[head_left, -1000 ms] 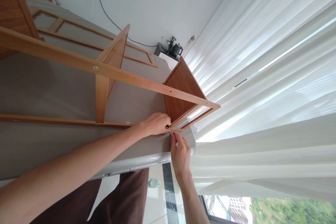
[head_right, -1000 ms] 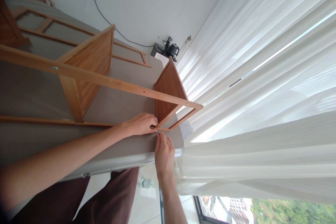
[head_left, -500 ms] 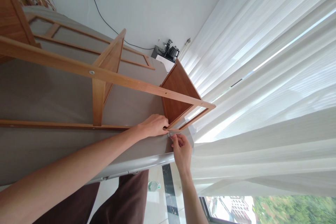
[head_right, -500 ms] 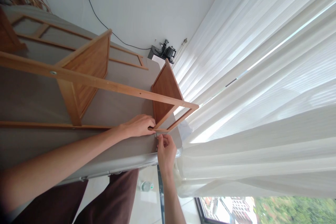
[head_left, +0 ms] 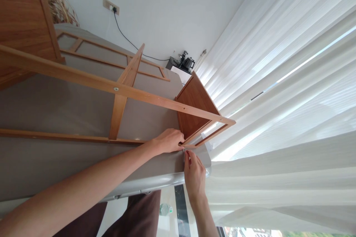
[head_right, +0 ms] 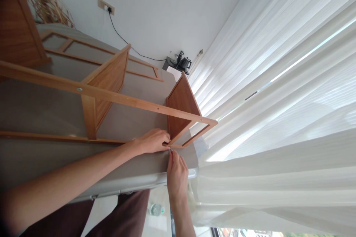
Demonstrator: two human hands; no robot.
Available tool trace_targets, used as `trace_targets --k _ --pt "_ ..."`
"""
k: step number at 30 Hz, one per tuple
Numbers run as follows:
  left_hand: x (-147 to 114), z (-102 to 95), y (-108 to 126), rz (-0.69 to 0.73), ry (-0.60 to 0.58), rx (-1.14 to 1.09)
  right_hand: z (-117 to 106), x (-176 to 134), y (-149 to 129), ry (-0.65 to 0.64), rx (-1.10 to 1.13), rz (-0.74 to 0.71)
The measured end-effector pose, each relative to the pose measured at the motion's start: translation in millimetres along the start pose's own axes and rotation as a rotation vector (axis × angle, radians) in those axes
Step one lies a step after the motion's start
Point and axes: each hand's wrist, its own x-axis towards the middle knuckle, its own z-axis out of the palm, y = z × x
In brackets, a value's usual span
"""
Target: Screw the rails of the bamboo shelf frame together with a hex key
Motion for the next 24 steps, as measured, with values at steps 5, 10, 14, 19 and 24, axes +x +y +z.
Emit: trace_targets --k 5,10,14,19,24 --pt "1 1.3 0 -0.011 0.004 -0.020 2 1 0 0.001 -0.009 -0.001" --pt "0 -0.6 2 -0.011 -0.002 -0.026 -1 8 -5 0.023 0.056 0.181" --pt "-1 -2.7 3 -0.013 -0.003 -0.021 -6 14 -5 -0.023 0.160 0.290" --pt "-1 -2.5 3 -0.018 0.005 -0.016 -11 12 -5 -0.041 0.237 0.323" --pt "-1 -3.0 3 -0.009 0.001 -0.018 -10 3 -7 0.007 0.183 0.282"
